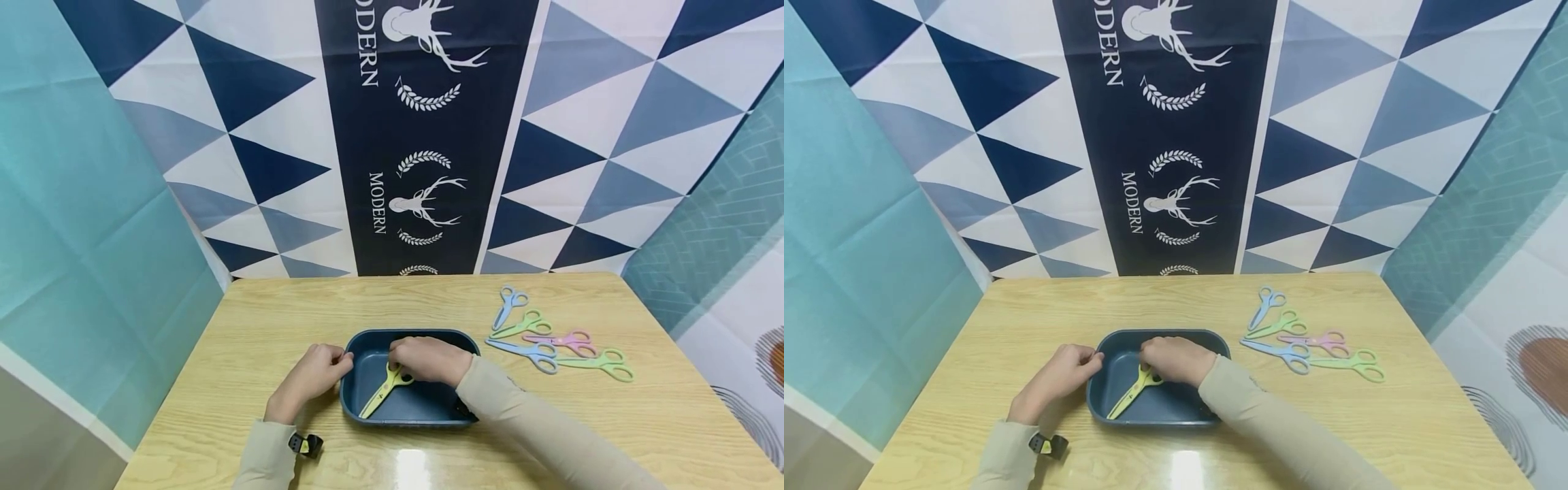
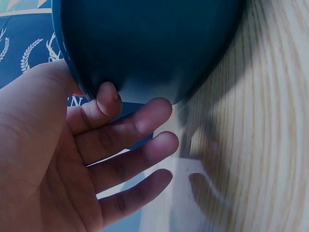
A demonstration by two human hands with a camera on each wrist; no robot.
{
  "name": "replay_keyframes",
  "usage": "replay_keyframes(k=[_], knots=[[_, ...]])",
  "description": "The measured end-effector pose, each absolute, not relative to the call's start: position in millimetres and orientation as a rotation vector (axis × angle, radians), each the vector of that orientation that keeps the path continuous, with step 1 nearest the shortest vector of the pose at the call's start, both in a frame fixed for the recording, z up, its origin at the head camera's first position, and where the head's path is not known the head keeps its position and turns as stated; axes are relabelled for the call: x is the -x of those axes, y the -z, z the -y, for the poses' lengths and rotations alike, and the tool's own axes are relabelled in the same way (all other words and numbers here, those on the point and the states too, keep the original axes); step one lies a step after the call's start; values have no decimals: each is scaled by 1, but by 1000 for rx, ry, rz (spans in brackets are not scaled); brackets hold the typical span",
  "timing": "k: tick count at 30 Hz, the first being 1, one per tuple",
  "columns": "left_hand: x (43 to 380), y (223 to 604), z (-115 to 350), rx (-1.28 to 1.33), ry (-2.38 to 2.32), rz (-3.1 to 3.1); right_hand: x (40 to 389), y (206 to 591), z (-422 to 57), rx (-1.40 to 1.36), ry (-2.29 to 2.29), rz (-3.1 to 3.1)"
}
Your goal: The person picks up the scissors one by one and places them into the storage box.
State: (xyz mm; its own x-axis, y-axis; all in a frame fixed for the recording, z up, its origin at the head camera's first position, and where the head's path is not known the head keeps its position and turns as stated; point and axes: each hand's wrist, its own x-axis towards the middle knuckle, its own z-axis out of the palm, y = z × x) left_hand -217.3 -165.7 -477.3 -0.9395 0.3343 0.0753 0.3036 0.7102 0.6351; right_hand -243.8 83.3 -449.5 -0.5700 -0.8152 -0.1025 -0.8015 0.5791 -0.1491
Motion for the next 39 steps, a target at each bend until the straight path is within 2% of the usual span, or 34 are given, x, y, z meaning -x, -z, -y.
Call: replay_keyframes(k=[20, 39], knots=[[217, 478, 164, -524, -1002, -2909, 246, 450, -84, 1413, 150, -2637], [218, 480, 162, -515, -957, -2982, 247, 405, -99, 1389, 278, -2698]])
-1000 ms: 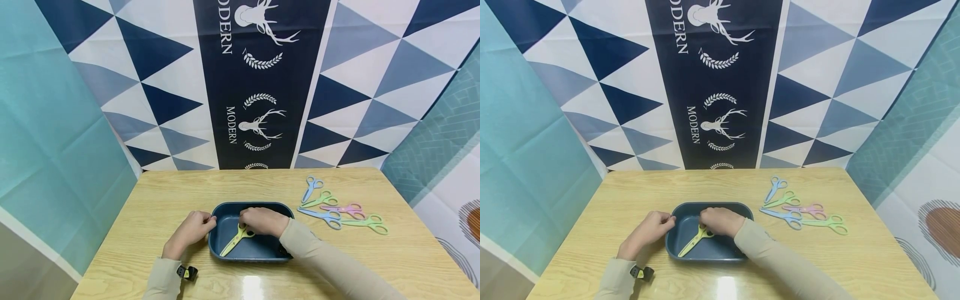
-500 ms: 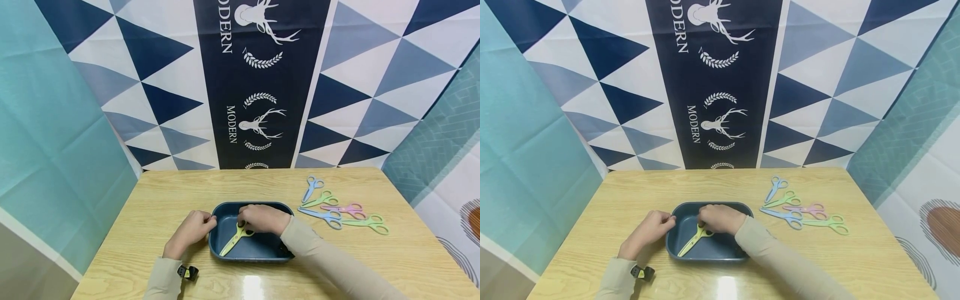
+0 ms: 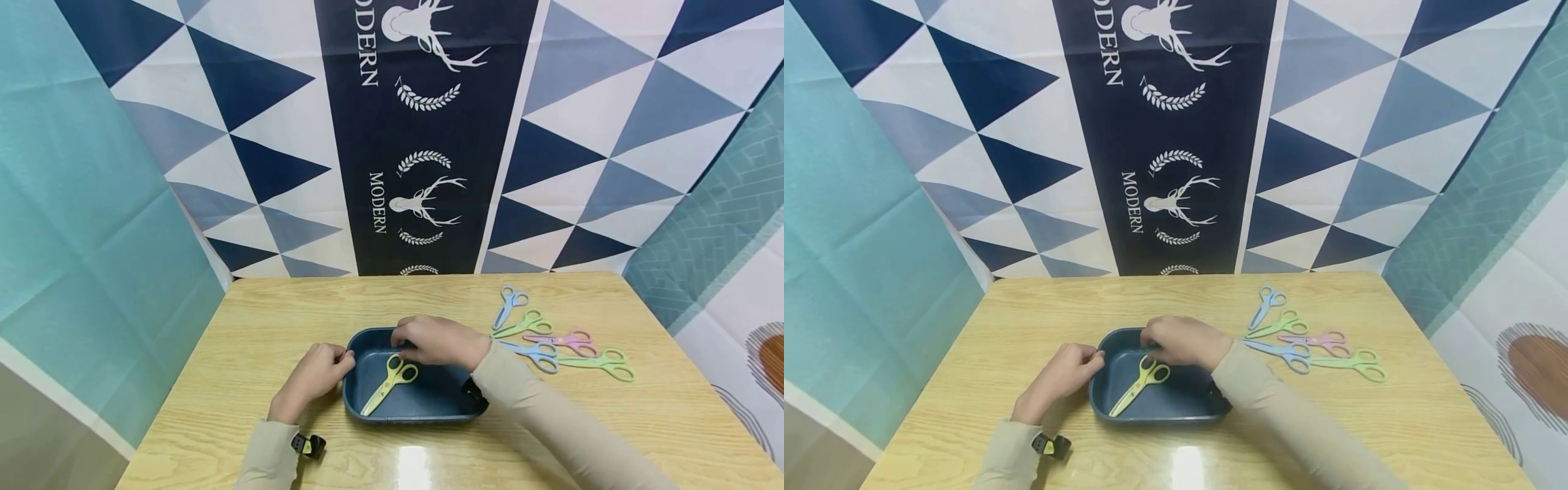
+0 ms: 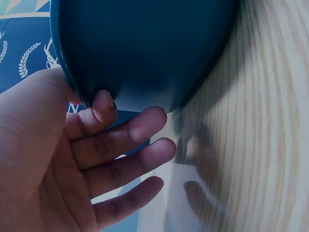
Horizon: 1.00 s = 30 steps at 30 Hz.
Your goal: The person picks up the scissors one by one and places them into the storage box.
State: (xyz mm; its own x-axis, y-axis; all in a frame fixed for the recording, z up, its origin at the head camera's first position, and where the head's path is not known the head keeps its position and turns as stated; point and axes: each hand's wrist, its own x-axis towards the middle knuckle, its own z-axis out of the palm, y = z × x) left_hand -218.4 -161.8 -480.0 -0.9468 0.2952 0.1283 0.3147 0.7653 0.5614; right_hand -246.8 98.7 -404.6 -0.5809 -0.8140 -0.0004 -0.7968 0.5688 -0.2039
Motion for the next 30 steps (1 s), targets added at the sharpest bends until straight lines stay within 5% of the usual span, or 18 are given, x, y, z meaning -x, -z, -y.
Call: replay_keyframes(k=[30], knots=[[219, 482, 162, 504, 992, 2928, 250, 381, -143, 1226, 521, -2987]])
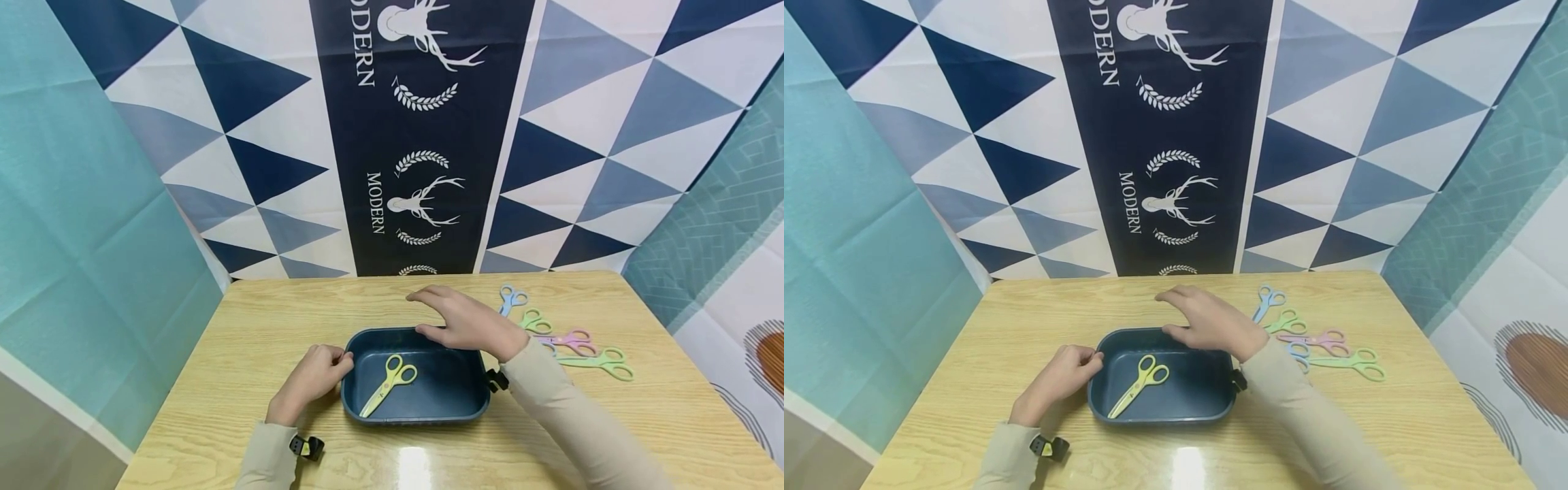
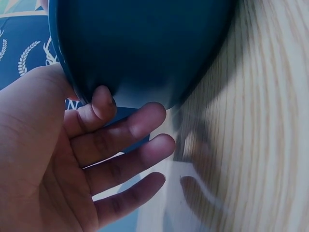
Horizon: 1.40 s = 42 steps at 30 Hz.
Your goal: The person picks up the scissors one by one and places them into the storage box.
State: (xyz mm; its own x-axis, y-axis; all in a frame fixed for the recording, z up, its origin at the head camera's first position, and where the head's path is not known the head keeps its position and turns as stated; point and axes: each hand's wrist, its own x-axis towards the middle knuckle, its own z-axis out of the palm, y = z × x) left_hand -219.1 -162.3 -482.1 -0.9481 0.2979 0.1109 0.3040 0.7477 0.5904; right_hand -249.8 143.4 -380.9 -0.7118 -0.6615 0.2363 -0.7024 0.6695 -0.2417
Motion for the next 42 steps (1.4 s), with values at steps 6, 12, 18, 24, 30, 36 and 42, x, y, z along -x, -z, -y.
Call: replay_keyframes(k=[6, 12, 18, 24, 30, 36, 42], knots=[[219, 482, 162, 503, 990, 2929, 247, 382, -152, -1053, -584, 2710], [219, 482, 162, 513, 982, 2921, 245, 384, -164, -982, -620, 2680], [218, 481, 163, 512, 991, 2925, 245, 388, -174, -919, -634, 2661], [217, 480, 163, 507, 986, 2930, 243, 389, -186, -836, -682, 2688], [217, 480, 162, 508, 983, 2929, 243, 394, -200, -796, -709, 2699], [218, 481, 163, 514, 998, 2926, 243, 401, -215, -759, -694, 2706], [218, 481, 162, 511, 1007, 2925, 244, 408, -230, -752, -640, 2691]])
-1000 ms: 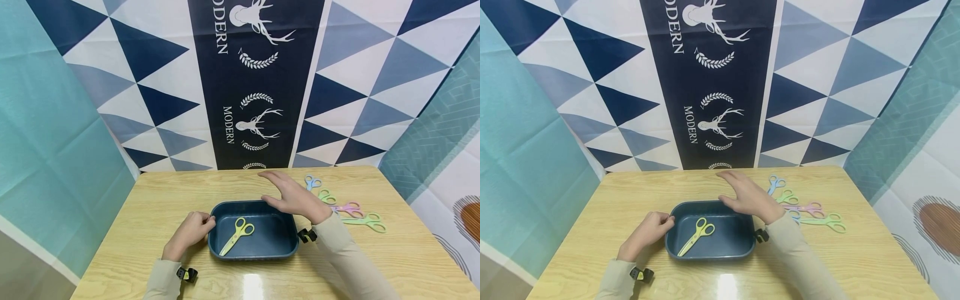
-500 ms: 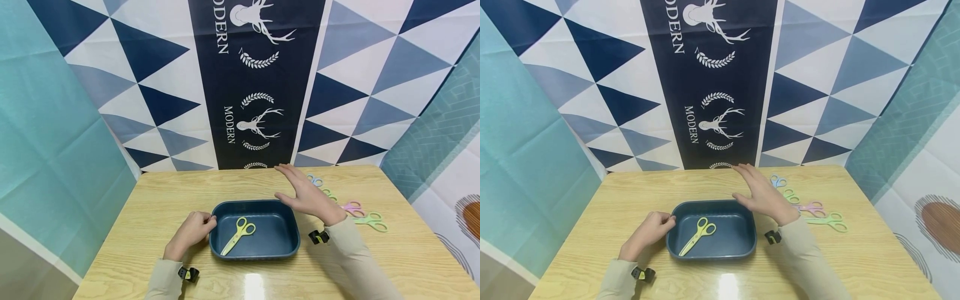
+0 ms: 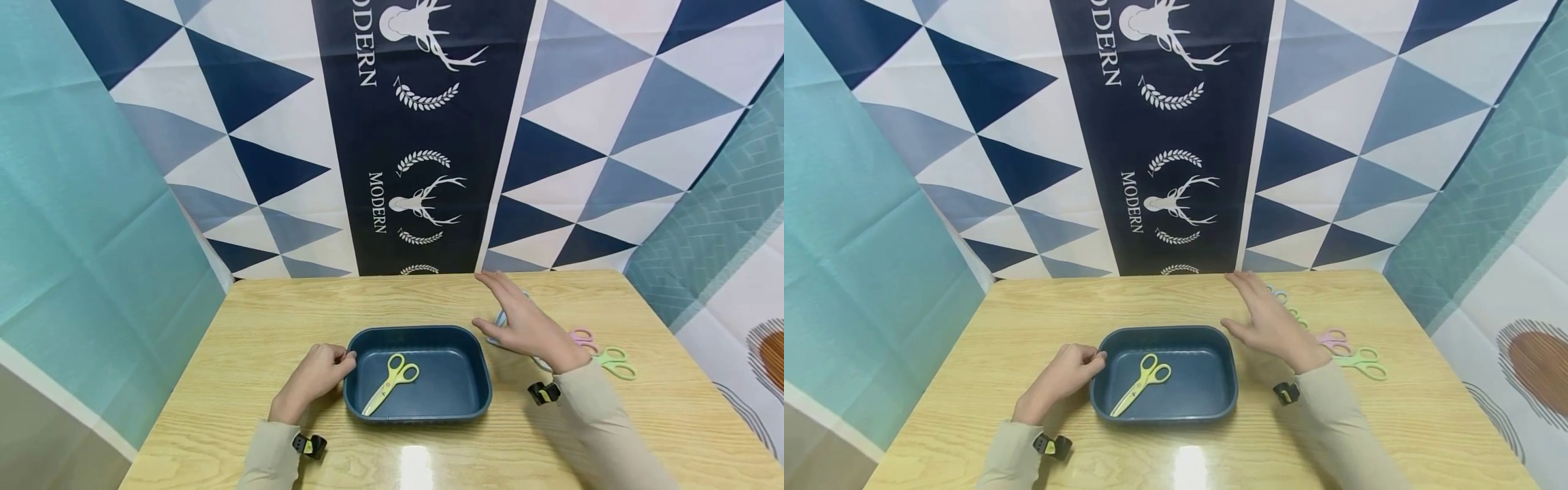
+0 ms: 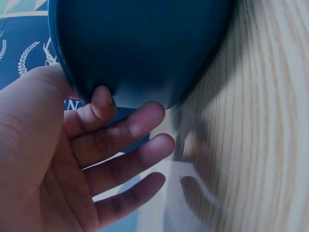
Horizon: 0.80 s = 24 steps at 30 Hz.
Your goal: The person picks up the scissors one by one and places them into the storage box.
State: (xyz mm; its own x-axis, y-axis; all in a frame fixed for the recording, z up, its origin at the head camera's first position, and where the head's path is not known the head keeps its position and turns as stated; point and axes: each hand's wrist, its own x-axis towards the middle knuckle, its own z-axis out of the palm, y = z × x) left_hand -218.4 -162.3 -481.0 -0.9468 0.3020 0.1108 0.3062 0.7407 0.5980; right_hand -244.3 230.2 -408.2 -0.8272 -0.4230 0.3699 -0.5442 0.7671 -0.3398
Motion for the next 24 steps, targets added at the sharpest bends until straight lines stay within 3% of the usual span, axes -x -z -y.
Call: replay_keyframes(k=[24], knots=[[219, 481, 162, 513, 1013, 2919, 248, 440, -285, -661, -558, 2776]])
